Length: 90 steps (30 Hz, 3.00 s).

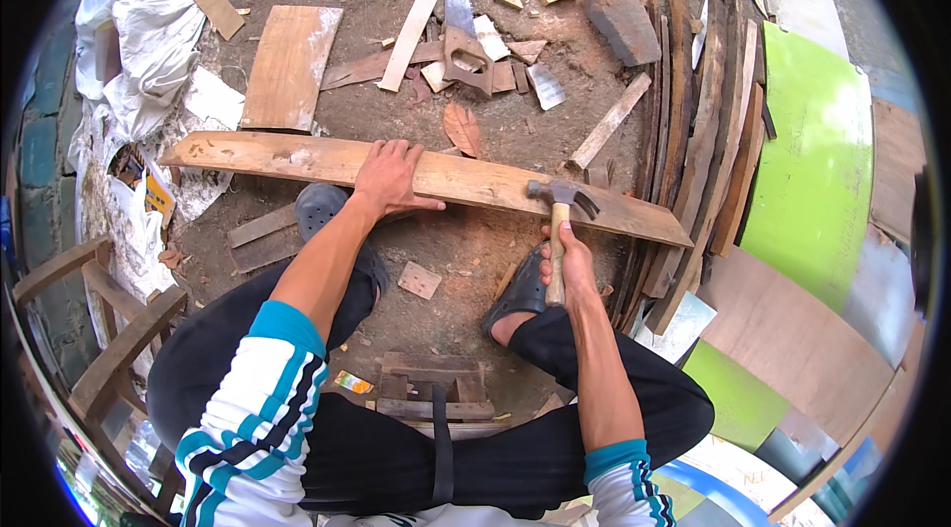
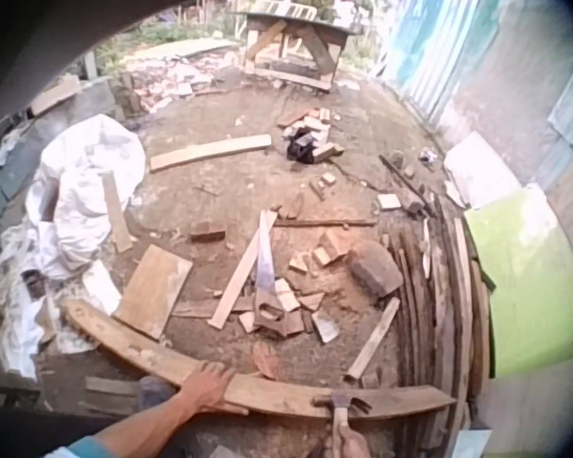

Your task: The person sits on the ground in a cluttered outdoor area and uses a hammer to repeatedly strike a long wooden plank. The person adjusts the plank's position and continues hammering along its length to flatten or shape it.

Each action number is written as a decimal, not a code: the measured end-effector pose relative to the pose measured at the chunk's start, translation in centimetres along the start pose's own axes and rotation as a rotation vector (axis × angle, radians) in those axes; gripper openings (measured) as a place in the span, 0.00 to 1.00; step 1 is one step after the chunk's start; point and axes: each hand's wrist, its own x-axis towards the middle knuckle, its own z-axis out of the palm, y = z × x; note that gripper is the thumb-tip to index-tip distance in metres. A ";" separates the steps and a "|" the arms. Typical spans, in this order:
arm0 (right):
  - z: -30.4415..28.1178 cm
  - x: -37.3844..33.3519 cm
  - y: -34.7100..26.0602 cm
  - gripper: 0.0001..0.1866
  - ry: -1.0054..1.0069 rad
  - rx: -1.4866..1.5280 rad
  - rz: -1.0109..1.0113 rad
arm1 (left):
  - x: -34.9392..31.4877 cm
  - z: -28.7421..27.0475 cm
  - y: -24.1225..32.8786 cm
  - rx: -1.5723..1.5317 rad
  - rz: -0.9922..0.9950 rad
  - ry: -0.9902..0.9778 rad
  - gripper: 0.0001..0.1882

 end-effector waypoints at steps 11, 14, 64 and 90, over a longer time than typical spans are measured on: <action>5.3 -1.5 1.2 0.23 0.041 -0.157 -0.008 | 0.6 0.2 -0.1 0.013 0.030 0.017 0.62; 3.5 -0.7 1.9 0.23 0.169 -0.137 -0.056 | 0.5 0.7 -0.2 0.045 0.032 0.045 0.61; 9.5 -1.4 3.2 0.23 0.093 -0.182 -0.036 | 1.0 0.3 -0.4 0.057 0.042 -0.033 0.62; 0.3 4.8 -4.7 0.20 -0.157 -1.434 -1.071 | 1.0 1.1 -0.4 0.000 0.079 -0.019 0.49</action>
